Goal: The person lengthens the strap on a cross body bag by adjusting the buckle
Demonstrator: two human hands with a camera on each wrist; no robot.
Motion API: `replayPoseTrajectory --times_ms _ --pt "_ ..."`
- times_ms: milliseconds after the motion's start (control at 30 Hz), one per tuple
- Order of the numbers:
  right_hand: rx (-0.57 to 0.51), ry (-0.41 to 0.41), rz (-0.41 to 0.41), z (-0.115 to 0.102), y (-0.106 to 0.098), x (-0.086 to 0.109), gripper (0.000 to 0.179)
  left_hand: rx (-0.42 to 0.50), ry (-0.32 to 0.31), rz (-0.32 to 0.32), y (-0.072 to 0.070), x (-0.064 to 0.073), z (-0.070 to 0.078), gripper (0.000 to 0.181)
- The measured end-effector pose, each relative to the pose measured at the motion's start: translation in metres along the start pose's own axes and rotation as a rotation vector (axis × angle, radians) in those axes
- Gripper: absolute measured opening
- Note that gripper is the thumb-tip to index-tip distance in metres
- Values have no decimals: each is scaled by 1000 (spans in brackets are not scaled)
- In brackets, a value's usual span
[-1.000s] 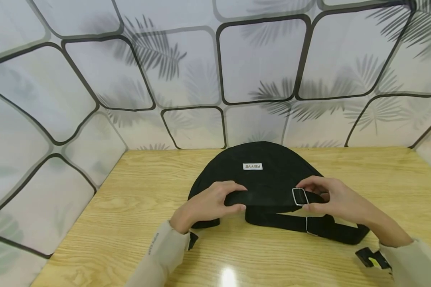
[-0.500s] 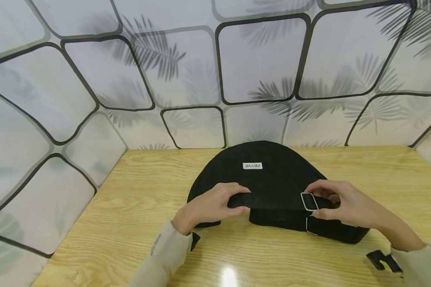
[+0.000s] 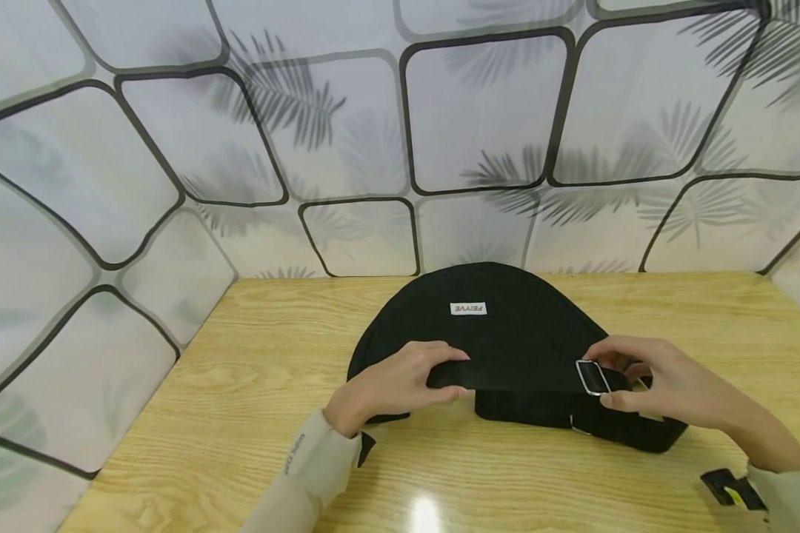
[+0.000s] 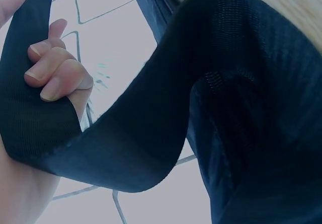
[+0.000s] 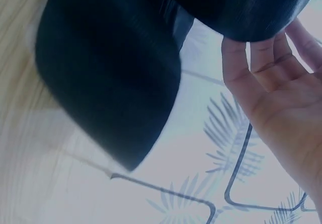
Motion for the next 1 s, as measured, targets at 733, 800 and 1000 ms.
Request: replayPoseTrajectory --times_ms 733,800,1000 --pt "115 15 -35 33 -10 25 49 -126 -149 -136 15 12 -10 46" --pt "141 24 -60 34 -9 26 49 -175 -166 -161 18 13 -11 47" --pt "241 61 -130 37 -6 28 52 -262 -151 -168 20 12 -8 48"
Point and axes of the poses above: each hand's wrist, its own x-axis away from the middle knuckle, its own y-axis out of the palm, z = x × y, the point moved 4 cm from there along -x, towards the middle knuckle, and after that the axes turned 8 degrees about y, right-handed, at the moved point
